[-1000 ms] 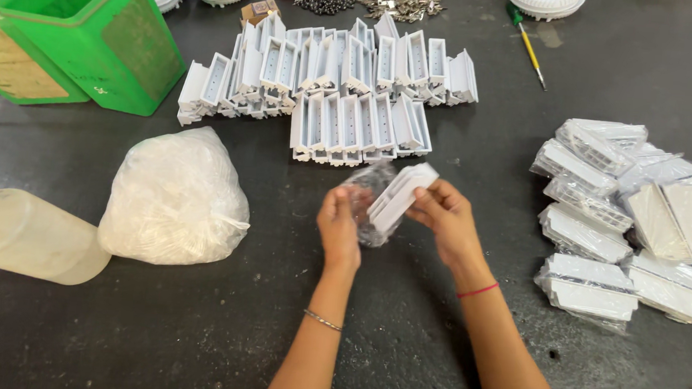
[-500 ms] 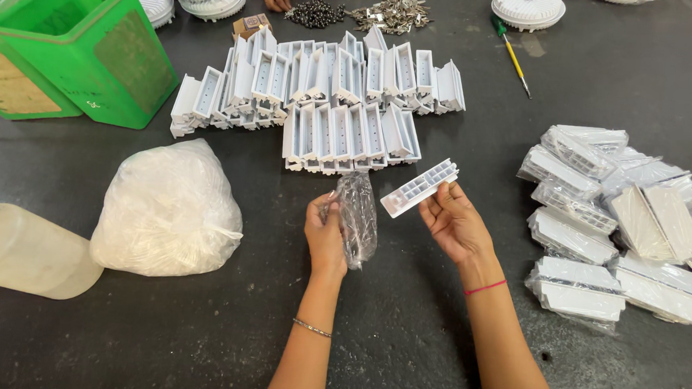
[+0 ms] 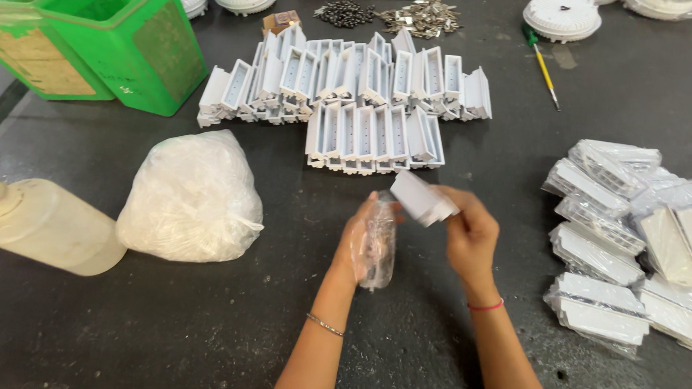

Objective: The person repeatedly picks up white rectangular plastic components, places them into clear plastic bags, and stacks the packaged units on the table. The person also handles a large plastic bag of packaging material and a plastic bottle, moving them aside to access the workspace.

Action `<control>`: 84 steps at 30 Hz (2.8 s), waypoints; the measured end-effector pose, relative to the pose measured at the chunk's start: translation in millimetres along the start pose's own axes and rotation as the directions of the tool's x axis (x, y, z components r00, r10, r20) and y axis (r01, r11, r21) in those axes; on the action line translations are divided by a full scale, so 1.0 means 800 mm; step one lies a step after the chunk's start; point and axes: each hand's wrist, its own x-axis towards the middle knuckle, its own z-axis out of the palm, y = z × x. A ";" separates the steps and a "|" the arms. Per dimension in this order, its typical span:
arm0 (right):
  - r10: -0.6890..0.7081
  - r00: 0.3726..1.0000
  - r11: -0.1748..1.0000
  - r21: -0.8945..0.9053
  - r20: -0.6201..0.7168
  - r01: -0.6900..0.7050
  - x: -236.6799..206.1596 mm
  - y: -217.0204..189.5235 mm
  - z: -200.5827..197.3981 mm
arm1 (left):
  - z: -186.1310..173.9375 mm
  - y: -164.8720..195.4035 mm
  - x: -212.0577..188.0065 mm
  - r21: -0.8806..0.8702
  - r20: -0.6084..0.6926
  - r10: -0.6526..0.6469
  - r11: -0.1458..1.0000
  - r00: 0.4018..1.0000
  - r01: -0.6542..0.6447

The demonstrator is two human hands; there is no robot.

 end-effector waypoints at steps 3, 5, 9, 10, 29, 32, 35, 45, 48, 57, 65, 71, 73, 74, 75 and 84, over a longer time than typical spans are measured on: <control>-0.148 0.971 0.985 -0.061 0.187 0.162 -0.002 -0.024 0.013 | -0.001 -0.004 0.003 -0.035 -0.007 0.040 0.999 0.999 -0.040; -0.117 0.966 0.986 -0.087 0.229 0.140 0.000 -0.032 0.019 | -0.007 -0.003 0.002 -0.093 0.052 0.156 0.984 0.986 -0.151; 0.198 0.968 0.979 0.027 0.157 -0.204 0.007 -0.029 0.022 | -0.014 0.008 -0.001 -0.038 0.011 0.333 0.942 0.943 -0.332; 0.313 0.940 0.938 0.110 0.136 -0.328 0.008 -0.025 0.022 | -0.013 0.010 0.000 -0.037 -0.028 0.348 0.937 0.937 -0.348; 0.642 0.580 0.571 0.192 0.502 -0.798 -0.008 0.044 0.026 | -0.022 0.022 0.003 0.036 -0.084 0.397 0.918 0.914 -0.395; 0.637 0.622 0.582 0.247 0.455 -0.775 -0.012 0.057 0.034 | -0.024 0.027 -0.003 0.103 -0.062 0.469 0.881 0.881 -0.462; 0.661 0.690 0.629 0.283 0.295 -0.724 -0.012 0.072 0.038 | -0.036 0.036 -0.005 0.234 -0.136 0.517 0.846 0.845 -0.480; 0.523 0.831 0.846 -0.003 -0.188 -0.533 0.069 0.111 0.020 | -0.095 0.069 -0.002 0.235 -0.183 0.566 0.819 0.804 -0.523; 0.510 0.844 0.841 -0.108 -0.169 -0.530 0.103 0.117 0.036 | -0.101 0.076 -0.002 0.177 -0.189 0.526 0.849 0.829 -0.498; 0.538 0.834 0.729 -0.429 -0.124 -0.534 0.148 0.115 0.084 | -0.107 0.100 -0.003 0.167 -0.215 0.510 0.859 0.833 -0.484; 0.610 0.790 0.748 -0.282 -0.065 -0.601 0.154 0.150 0.078 | -0.110 0.105 -0.004 0.158 -0.219 0.489 0.872 0.844 -0.464; 0.648 0.762 0.761 -0.037 0.001 -0.647 0.152 0.168 0.072 | -0.115 0.105 -0.007 0.138 -0.199 0.495 0.869 0.846 -0.475; 0.600 0.798 0.797 -0.053 -0.053 -0.602 0.148 0.160 0.074 | -0.116 0.105 -0.008 0.125 -0.204 0.497 0.868 0.843 -0.481; 0.586 0.807 0.799 -0.115 -0.079 -0.591 0.148 0.154 0.076 | -0.116 0.106 -0.008 0.119 -0.213 0.499 0.866 0.840 -0.485; 0.571 0.815 0.795 -0.177 -0.103 -0.580 0.148 0.147 0.077 | -0.117 0.107 -0.009 0.113 -0.223 0.500 0.866 0.837 -0.488; 0.587 0.808 0.746 -0.349 -0.056 -0.567 0.154 0.128 0.086 | -0.115 0.110 -0.009 0.133 -0.197 0.473 0.881 0.859 -0.454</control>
